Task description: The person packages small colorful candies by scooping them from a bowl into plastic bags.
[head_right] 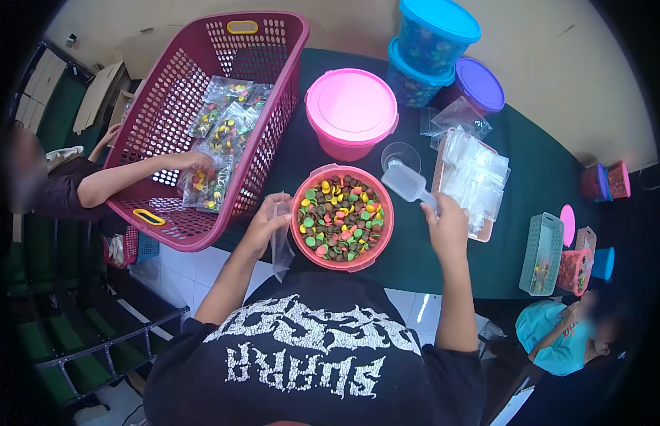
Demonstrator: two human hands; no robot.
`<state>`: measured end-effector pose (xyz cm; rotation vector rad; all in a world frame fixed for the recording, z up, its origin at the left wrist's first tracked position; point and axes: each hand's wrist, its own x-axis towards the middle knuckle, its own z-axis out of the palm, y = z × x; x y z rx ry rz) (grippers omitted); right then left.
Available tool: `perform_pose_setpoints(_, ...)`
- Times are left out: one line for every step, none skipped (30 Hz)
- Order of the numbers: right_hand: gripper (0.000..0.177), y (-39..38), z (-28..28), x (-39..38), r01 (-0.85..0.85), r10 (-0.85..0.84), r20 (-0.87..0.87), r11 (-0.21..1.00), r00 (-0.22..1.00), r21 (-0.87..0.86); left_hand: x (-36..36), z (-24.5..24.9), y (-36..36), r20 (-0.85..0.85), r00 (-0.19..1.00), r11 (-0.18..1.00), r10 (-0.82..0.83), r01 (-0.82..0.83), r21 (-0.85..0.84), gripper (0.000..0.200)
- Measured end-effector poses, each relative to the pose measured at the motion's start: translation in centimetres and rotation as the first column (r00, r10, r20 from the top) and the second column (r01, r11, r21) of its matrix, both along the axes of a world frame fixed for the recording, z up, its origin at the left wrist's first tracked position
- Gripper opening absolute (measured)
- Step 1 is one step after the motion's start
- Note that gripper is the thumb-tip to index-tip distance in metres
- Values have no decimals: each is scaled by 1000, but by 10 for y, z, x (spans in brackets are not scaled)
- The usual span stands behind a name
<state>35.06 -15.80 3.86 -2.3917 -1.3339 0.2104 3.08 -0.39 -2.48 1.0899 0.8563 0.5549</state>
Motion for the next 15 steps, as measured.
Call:
perform_pose_setpoints(25, -6, 4, -12, 4, -4, 2, 1000, 1000, 0, 1, 2, 0, 2, 1000, 1000, -4, 4, 0, 50)
perform_pose_setpoints(25, -11, 7, -23, -103, 100, 58, 994, 993, 46, 2, 4, 1, 13, 1000, 1000, -6, 6, -16, 50)
perform_pose_setpoints(25, -14, 9, -33, -212, 201, 119, 974, 972, 87, 3, 6, 1, 24, 1000, 999, -8, 9, -30, 50)
perform_pose_setpoints(26, -13, 11, -43, -219, 217, 127, 976, 968, 5, 4, 7, 0, 27, 1000, 999, -14, 15, -28, 50)
perform_pose_setpoints(27, -12, 12, -52, -223, 232, 133, 972, 964, -77, 5, 7, 0, 33, 999, 999, -19, 20, -35, 51)
perform_pose_setpoints(28, -11, -2, -54, -254, 258, 201, 966, 945, -46, 6, 7, 0, 37, 999, 999, -23, 25, -42, 51)
perform_pose_setpoints(28, -10, -10, -56, -247, 251, 203, 968, 947, -45, 8, 10, -1, 39, 999, 999, -30, 32, -40, 51)
perform_pose_setpoints(27, -7, -15, -59, -269, 271, 220, 962, 937, -42, 10, 14, -4, 48, 996, 998, -70, 70, -1, 54)
perform_pose_setpoints(25, -4, -18, -62, -292, 293, 236, 956, 926, -40, 11, 19, -5, 55, 993, 994, -108, 106, 38, 56)
perform_pose_setpoints(26, -2, -19, -65, -310, 301, 257, 951, 918, -5, 13, 23, -6, 76, 987, 990, -141, 139, 34, 57)
perform_pose_setpoints(26, -2, -21, -68, -308, 298, 257, 952, 919, -4, 14, 26, -7, 75, 987, 989, -144, 142, 35, 57)
perform_pose_setpoints(26, -3, -23, -69, -315, 305, 223, 949, 926, 12, 16, 29, -7, 73, 982, 985, -174, 173, 16, 57)
perform_pose_setpoints(25, -3, -25, -70, -324, 313, 189, 946, 931, 29, 18, 31, -8, 70, 977, 979, -202, 203, -4, 57)
perform_pose_setpoints(25, -6, -27, -71, -334, 322, 172, 941, 931, 48, 19, 32, -9, 70, 977, 979, -203, 204, -3, 57)
perform_pose_setpoints(25, -8, -27, -71, -334, 322, 172, 941, 931, 49, 20, 32, -9, 90, 977, 981, -194, 193, 18, 57)
